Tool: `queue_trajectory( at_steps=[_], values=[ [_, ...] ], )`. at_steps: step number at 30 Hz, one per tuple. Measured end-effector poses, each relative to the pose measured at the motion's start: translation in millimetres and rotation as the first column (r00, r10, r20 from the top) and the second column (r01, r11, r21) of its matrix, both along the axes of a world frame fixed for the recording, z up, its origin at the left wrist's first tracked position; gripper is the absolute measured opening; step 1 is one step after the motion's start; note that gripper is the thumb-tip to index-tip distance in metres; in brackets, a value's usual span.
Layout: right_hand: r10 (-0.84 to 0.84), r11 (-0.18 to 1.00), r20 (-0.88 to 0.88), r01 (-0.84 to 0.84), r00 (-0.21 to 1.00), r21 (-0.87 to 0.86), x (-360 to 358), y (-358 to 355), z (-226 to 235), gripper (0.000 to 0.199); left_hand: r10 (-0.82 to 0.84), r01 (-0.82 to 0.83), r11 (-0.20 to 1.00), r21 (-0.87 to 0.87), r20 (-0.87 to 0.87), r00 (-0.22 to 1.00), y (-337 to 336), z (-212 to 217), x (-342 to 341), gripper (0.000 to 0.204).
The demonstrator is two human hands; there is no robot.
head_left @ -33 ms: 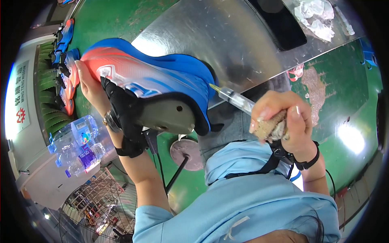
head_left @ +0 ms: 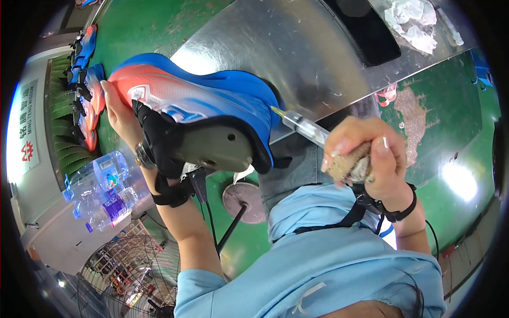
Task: Applying a liquid adhesive or treatment to the seams of athletic shoes using a syringe.
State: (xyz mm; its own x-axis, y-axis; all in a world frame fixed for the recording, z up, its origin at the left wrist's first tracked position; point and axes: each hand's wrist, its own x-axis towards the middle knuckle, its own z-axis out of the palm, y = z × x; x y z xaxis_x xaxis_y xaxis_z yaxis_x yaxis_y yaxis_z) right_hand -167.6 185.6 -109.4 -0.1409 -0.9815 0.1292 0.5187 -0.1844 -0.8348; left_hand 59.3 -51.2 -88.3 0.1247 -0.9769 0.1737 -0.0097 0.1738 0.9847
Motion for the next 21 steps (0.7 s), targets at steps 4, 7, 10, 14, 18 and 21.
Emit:
queue_trajectory(
  at_steps=[4,7,10,14,18,21],
  values=[
    [-0.100,0.991,-0.083,0.107,0.992,0.085,12.2,-13.0,9.1,0.035,-0.046,0.053,0.993,0.102,-0.069,0.997,3.7,-20.0,29.1,0.025],
    [-0.098,0.980,-0.031,0.102,0.995,0.170,17.6,-19.6,6.4,0.036,0.001,-0.017,0.980,0.199,0.080,0.997,15.8,-34.8,55.5,0.025],
    [-0.131,0.981,0.011,0.129,0.991,0.145,26.9,-25.6,6.1,0.035,-0.002,-0.029,0.951,0.309,0.102,0.995,48.5,-38.5,99.5,0.026],
    [-0.153,0.978,0.023,0.148,0.988,0.146,32.6,-28.4,4.4,0.036,0.023,-0.055,0.905,0.421,0.080,0.997,106.2,-17.3,109.1,0.027],
    [-0.166,0.978,0.019,0.162,0.986,0.131,34.0,-30.1,-1.2,0.037,-0.238,0.218,0.750,0.624,-0.052,0.970,163.5,-18.5,110.0,0.031],
    [-0.163,0.975,0.038,0.155,0.986,0.160,38.0,-23.9,6.5,0.039,-0.257,0.328,0.681,0.654,-0.207,0.944,202.5,-27.1,91.7,0.042]
  ],
)
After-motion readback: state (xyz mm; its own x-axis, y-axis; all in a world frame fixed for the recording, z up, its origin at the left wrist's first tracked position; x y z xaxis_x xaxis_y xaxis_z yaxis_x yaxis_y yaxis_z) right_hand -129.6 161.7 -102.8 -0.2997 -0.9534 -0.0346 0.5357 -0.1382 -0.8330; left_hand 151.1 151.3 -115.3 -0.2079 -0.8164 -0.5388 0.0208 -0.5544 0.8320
